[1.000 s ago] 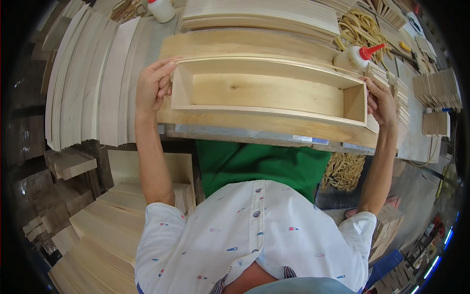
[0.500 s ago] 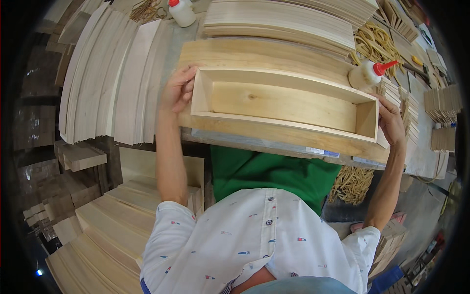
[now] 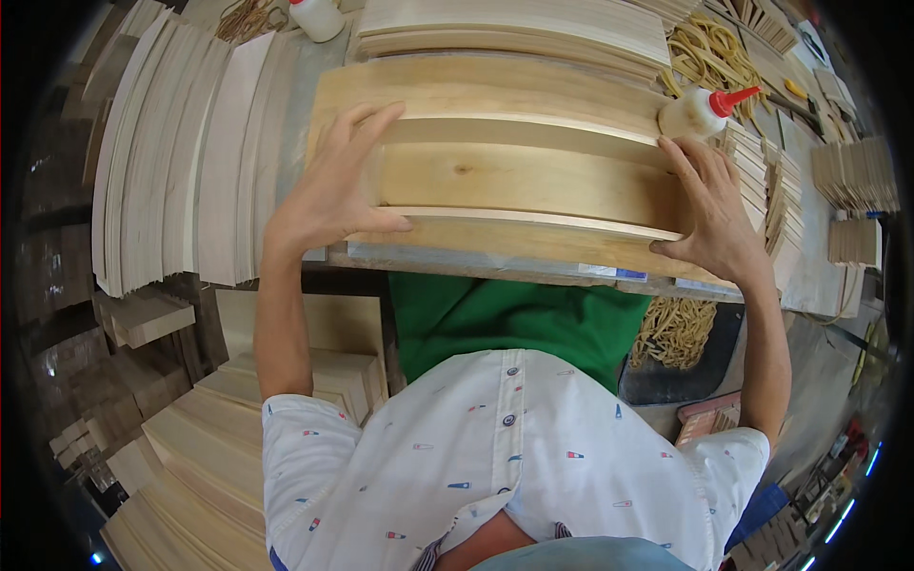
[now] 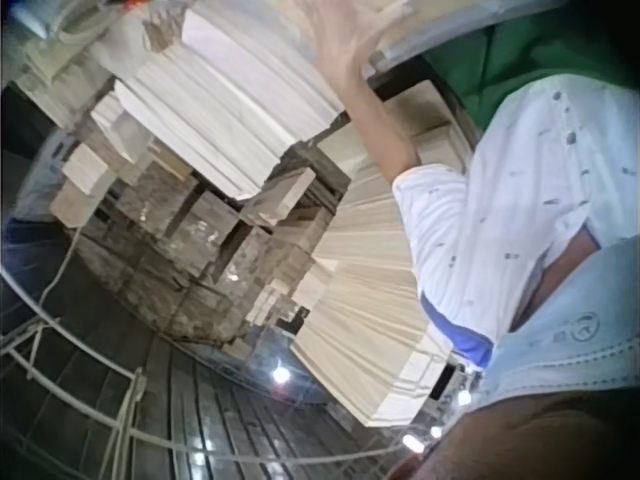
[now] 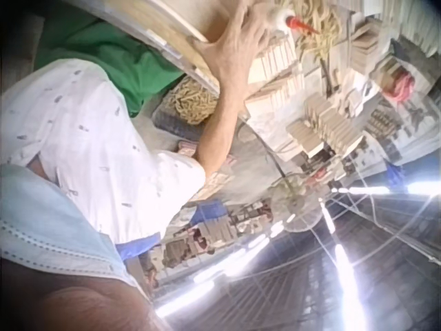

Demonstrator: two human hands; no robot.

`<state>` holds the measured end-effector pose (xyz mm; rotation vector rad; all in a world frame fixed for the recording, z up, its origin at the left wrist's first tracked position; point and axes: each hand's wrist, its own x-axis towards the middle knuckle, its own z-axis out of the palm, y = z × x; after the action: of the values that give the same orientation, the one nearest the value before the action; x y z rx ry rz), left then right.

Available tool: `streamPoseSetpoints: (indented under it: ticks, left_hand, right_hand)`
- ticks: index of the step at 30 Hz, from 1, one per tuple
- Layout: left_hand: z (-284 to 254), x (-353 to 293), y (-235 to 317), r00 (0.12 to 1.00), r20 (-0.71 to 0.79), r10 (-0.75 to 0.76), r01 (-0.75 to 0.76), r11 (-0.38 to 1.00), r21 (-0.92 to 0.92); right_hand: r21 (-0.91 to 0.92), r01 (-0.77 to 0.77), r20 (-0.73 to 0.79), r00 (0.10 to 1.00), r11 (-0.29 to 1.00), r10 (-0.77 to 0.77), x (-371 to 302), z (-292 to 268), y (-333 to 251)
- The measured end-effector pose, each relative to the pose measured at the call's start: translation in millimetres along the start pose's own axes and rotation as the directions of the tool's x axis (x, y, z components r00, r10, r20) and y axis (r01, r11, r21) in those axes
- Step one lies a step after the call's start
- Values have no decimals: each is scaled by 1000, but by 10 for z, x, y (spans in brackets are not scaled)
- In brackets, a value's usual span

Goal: Apply wood glue to pre-cut wooden panels and assemble a multi-sided structural box component.

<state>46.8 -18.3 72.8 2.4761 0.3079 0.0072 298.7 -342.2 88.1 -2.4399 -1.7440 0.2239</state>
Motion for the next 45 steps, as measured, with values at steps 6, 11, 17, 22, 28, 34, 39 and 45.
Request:
streamPoseSetpoints:
  ticks: [6, 11, 17, 22, 28, 34, 39, 45]
  left_hand:
    - [13, -9, -15, 999, -30, 35, -33, 998, 60]
    - [-218, -169, 243, 991, -127, 52, -42, 996, 76]
    - [-63, -121, 104, 999, -50, -10, 9, 1000, -16]
    - [55, -89, 65, 1000, -25, -3, 1, 997, -80]
    - [55, -81, 164, 999, -33, 2, 5, 974, 225]
    - [41, -15, 190, 1000, 9, 9, -10, 989, 145]
    - [55, -41, 359, 998, -56, 43, -25, 956, 292]
    - [577, 542, 982, 895, 324, 307, -294, 951, -92]
  right_hand:
    - [29, 15, -15, 1000, 999, -15, 4, -9, 17]
    - [-69, -13, -108, 994, 998, 5, -102, -249, -111]
    - [-21, 35, -33, 999, 999, -36, -34, -39, -35]
    - [28, 41, -50, 998, 999, -40, -83, 31, -28]
    - [-18, 8, 20, 1000, 1000, -8, -70, 33, -12]
    - [47, 7, 5, 1000, 999, -7, -67, 56, 37]
    - [8, -17, 31, 999, 1000, 17, -89, 46, 13]
    - [-16, 42, -53, 998, 999, -43, -79, 73, 1]
